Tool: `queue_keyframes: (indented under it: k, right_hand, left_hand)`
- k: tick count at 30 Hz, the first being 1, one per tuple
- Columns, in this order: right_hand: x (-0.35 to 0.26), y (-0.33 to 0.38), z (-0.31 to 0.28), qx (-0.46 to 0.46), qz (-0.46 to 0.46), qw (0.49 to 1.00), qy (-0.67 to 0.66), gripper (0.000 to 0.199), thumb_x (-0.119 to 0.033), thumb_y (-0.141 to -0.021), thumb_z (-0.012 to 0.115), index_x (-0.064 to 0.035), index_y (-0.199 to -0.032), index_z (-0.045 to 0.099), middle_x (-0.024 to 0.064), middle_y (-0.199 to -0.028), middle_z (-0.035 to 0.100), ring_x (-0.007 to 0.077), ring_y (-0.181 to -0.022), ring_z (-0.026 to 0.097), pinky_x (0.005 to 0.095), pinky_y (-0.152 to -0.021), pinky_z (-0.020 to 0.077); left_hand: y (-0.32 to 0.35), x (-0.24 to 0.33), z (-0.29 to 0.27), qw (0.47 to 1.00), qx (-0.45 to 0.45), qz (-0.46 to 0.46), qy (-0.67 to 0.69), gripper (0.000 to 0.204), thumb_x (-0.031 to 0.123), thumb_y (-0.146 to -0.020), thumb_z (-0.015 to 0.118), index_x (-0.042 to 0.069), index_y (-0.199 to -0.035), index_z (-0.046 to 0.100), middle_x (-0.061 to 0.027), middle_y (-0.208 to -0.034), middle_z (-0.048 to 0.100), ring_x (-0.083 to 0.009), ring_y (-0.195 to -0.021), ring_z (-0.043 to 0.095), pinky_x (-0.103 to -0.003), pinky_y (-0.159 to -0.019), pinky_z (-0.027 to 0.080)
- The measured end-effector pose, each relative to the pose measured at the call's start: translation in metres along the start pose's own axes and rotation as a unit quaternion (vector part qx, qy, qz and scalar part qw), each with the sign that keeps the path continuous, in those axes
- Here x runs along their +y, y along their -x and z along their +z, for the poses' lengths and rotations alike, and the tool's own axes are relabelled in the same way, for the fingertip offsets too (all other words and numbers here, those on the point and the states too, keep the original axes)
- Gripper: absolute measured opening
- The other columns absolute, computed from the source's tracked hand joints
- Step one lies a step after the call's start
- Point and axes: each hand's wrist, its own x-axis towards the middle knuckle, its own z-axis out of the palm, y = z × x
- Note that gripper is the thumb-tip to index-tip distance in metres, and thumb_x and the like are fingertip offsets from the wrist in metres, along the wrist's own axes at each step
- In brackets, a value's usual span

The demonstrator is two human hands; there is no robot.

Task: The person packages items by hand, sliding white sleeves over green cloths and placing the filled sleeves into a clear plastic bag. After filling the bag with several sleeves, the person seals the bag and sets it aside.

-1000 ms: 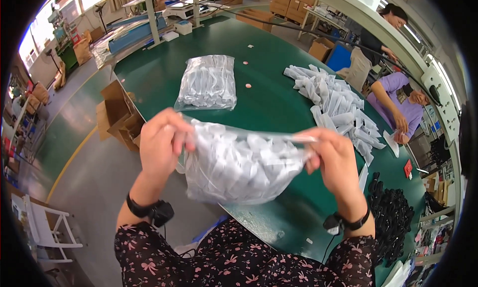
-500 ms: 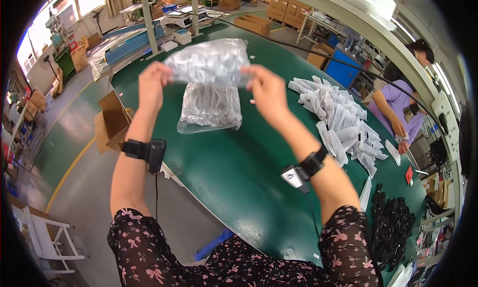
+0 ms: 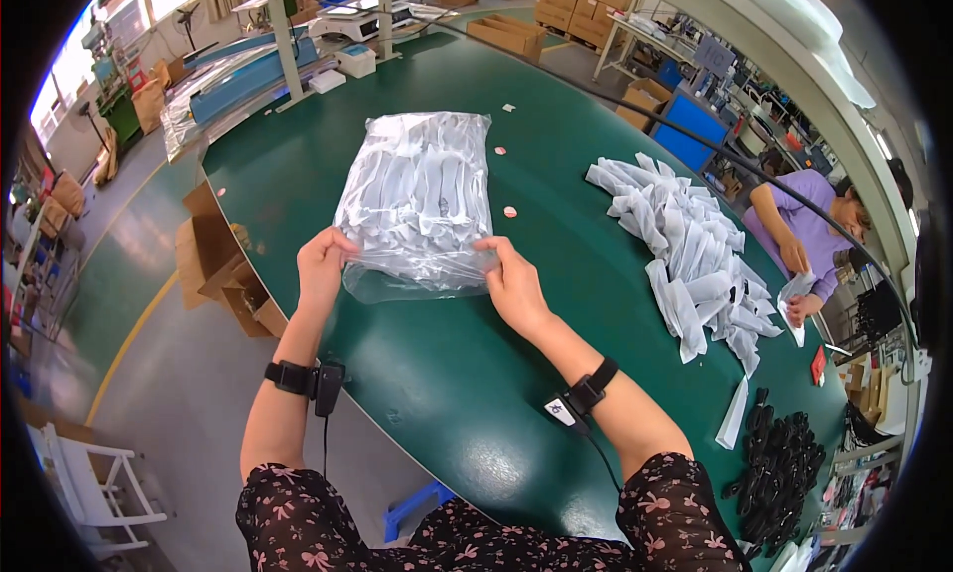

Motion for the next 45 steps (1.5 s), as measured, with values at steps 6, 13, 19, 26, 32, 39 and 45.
queue_keyframes:
  k: [6, 13, 19, 26, 32, 39, 45]
  right_hand:
    - [0.005, -0.006, -0.009, 0.025, -0.05, 0.993, 0.105, 0.036, 0.01, -0.078, 0.045, -0.0039, -0.11, 0.053, 0.0164, -0.089, 0.058, 0.0351, -0.083, 0.06, 0.0406, -0.075, 0.0492]
    - [0.013, 0.006, 0.018, 0.039, -0.036, 0.997, 0.059, 0.028, 0.01, -0.077, 0.044, -0.0005, -0.102, 0.052, 0.0182, -0.095, 0.06, 0.0374, -0.089, 0.06, 0.0432, -0.079, 0.0492]
    - [0.006, 0.004, 0.002, -0.079, 0.047, 0.995, 0.034, 0.02, 0.006, -0.079, 0.045, 0.0008, -0.096, 0.054, 0.0162, -0.087, 0.064, 0.037, -0.08, 0.064, 0.0438, -0.074, 0.0508]
    - [-0.016, -0.071, -0.023, 0.106, 0.012, 0.986, 0.131, 0.044, -0.027, -0.097, 0.047, -0.0027, -0.134, 0.047, 0.0273, -0.136, 0.048, 0.0397, -0.12, 0.052, 0.0404, -0.097, 0.0445]
    - [0.018, -0.071, 0.021, -0.026, 0.036, 0.999, 0.026, 0.058, -0.032, -0.1, 0.041, -0.003, -0.149, 0.026, 0.0281, -0.152, 0.024, 0.0399, -0.143, 0.023, 0.0408, -0.114, 0.026]
    - [0.005, -0.077, 0.027, -0.17, -0.054, 0.934, 0.31, 0.061, -0.031, -0.1, 0.039, 0.0063, -0.146, 0.025, 0.0285, -0.152, 0.025, 0.0416, -0.144, 0.02, 0.0442, -0.118, 0.0185]
    - [-0.04, -0.009, -0.05, -0.16, 0.049, 0.984, 0.069, 0.051, -0.035, -0.095, 0.053, -0.0018, -0.133, 0.047, 0.0273, -0.14, 0.04, 0.04, -0.126, 0.045, 0.0449, -0.105, 0.0388]
  left_hand:
    - [0.0, 0.043, -0.019, 0.985, -0.17, -0.004, -0.013, 0.024, 0.007, -0.093, 0.049, 0.003, -0.111, 0.065, 0.0008, -0.089, 0.056, -0.0058, -0.073, 0.047, -0.02, -0.068, 0.039]
    - [-0.11, 0.079, -0.007, 0.905, -0.111, 0.255, -0.321, 0.053, 0.036, -0.099, 0.046, 0.016, -0.148, 0.037, -0.0143, -0.155, 0.026, -0.0316, -0.146, 0.018, -0.046, -0.116, 0.017]
    - [-0.112, 0.051, 0.052, 0.782, -0.301, 0.167, -0.519, 0.059, 0.051, -0.101, 0.03, 0.023, -0.153, 0.024, -0.0098, -0.161, 0.014, -0.03, -0.149, 0.008, -0.054, -0.118, 0.006]
    - [-0.114, 0.055, 0.044, 0.779, -0.321, 0.164, -0.514, 0.061, 0.056, -0.099, 0.029, 0.024, -0.152, 0.027, -0.0109, -0.16, 0.017, -0.0312, -0.148, 0.011, -0.057, -0.118, 0.007]
    - [-0.124, 0.073, 0.054, 0.757, -0.347, 0.125, -0.539, 0.06, 0.054, -0.1, 0.03, 0.024, -0.152, 0.027, -0.0097, -0.16, 0.019, -0.0302, -0.148, 0.011, -0.058, -0.117, 0.007]
    - [-0.13, 0.034, 0.053, 0.754, -0.291, 0.136, -0.573, 0.07, 0.045, -0.097, 0.044, 0.011, -0.153, 0.022, -0.021, -0.159, 0.013, -0.0375, -0.147, 0.01, -0.054, -0.117, 0.009]
    - [-0.141, 0.036, 0.054, 0.771, -0.317, 0.129, -0.537, 0.07, 0.046, -0.097, 0.045, 0.009, -0.152, 0.023, -0.021, -0.159, 0.013, -0.0385, -0.147, 0.012, -0.055, -0.116, 0.012]
